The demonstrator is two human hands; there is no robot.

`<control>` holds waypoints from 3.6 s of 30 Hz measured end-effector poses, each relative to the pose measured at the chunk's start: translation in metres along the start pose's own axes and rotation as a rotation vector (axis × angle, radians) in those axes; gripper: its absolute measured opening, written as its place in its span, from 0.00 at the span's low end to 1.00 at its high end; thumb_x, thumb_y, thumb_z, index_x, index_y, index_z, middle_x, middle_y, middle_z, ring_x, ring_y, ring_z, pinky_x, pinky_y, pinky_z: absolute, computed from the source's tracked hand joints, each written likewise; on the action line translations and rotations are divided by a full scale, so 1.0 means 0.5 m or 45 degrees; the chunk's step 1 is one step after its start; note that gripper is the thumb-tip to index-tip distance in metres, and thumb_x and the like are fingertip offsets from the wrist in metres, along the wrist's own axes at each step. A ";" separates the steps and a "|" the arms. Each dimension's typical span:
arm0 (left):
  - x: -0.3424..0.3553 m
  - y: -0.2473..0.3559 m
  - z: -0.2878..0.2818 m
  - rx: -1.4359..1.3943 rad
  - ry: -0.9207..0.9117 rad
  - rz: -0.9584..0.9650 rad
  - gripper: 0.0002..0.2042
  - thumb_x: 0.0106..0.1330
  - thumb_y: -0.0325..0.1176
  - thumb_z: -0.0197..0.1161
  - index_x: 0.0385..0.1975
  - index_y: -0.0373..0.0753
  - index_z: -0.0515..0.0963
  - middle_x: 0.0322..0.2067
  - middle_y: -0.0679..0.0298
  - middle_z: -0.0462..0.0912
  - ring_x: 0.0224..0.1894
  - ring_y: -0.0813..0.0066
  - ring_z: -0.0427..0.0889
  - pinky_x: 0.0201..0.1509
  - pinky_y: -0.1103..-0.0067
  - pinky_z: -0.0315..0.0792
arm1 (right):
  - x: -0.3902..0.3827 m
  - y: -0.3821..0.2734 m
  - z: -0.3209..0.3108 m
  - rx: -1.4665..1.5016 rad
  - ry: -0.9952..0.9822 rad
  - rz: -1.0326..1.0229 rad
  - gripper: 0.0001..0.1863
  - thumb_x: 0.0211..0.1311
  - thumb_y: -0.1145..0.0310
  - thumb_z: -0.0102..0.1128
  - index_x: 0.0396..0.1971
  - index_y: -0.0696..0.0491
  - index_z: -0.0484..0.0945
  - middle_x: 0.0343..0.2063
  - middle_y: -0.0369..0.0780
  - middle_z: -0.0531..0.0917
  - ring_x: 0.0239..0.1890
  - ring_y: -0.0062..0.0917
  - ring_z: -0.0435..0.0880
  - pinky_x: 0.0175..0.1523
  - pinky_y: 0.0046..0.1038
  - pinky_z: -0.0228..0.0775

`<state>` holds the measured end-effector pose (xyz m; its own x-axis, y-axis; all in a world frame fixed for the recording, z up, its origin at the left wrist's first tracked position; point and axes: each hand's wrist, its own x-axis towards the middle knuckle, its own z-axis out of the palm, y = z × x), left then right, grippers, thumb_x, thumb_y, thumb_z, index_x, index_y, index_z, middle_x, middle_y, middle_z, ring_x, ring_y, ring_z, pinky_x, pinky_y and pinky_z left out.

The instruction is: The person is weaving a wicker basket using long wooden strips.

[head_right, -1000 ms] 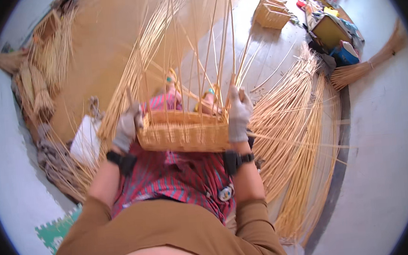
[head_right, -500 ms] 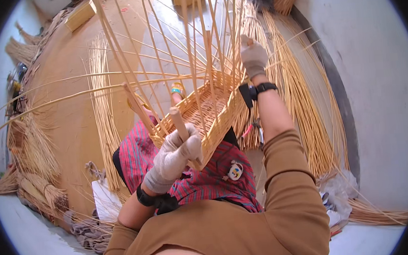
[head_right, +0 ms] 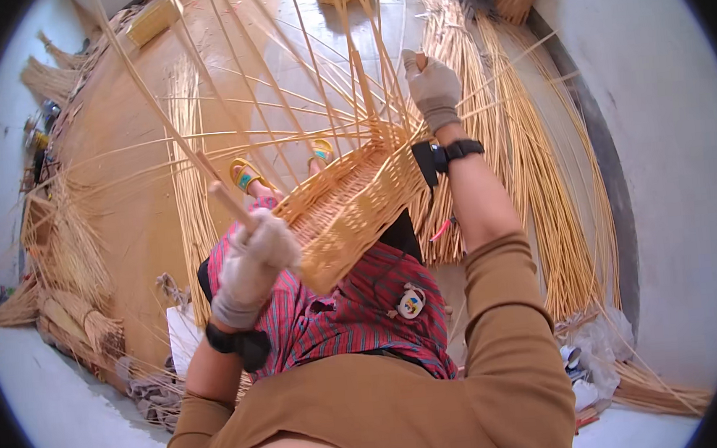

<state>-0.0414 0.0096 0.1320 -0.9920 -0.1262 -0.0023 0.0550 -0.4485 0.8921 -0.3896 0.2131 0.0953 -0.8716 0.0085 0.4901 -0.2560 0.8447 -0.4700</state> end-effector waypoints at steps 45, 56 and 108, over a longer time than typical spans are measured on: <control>-0.104 -0.274 -0.065 1.081 -0.600 -0.064 0.12 0.69 0.38 0.64 0.48 0.42 0.81 0.43 0.60 0.88 0.46 0.61 0.86 0.53 0.69 0.78 | -0.684 0.115 -0.207 0.682 -1.074 0.253 0.25 0.57 0.64 0.73 0.53 0.53 0.77 0.41 0.41 0.78 0.43 0.29 0.78 0.49 0.30 0.73; -0.018 -0.200 -0.063 -0.116 -0.117 -0.135 0.14 0.76 0.44 0.59 0.46 0.39 0.74 0.37 0.67 0.81 0.35 0.77 0.83 0.42 0.78 0.79 | -0.426 -0.234 -0.217 0.586 -1.017 -0.980 0.26 0.64 0.60 0.63 0.59 0.56 0.76 0.41 0.47 0.81 0.46 0.39 0.82 0.53 0.36 0.73; -0.006 -0.053 -0.532 0.633 1.363 0.461 0.13 0.76 0.40 0.59 0.52 0.39 0.78 0.29 0.68 0.80 0.31 0.82 0.77 0.36 0.81 0.76 | -0.405 -0.126 -0.183 0.578 -1.577 -0.743 0.13 0.64 0.59 0.63 0.37 0.54 0.81 0.30 0.47 0.83 0.36 0.45 0.83 0.44 0.41 0.77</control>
<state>-0.0094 -0.2134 -0.0117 -0.3232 -0.9386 0.1207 0.0260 0.1187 0.9926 -0.1588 0.2073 0.0927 -0.3336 -0.9324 -0.1390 -0.5989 0.3235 -0.7326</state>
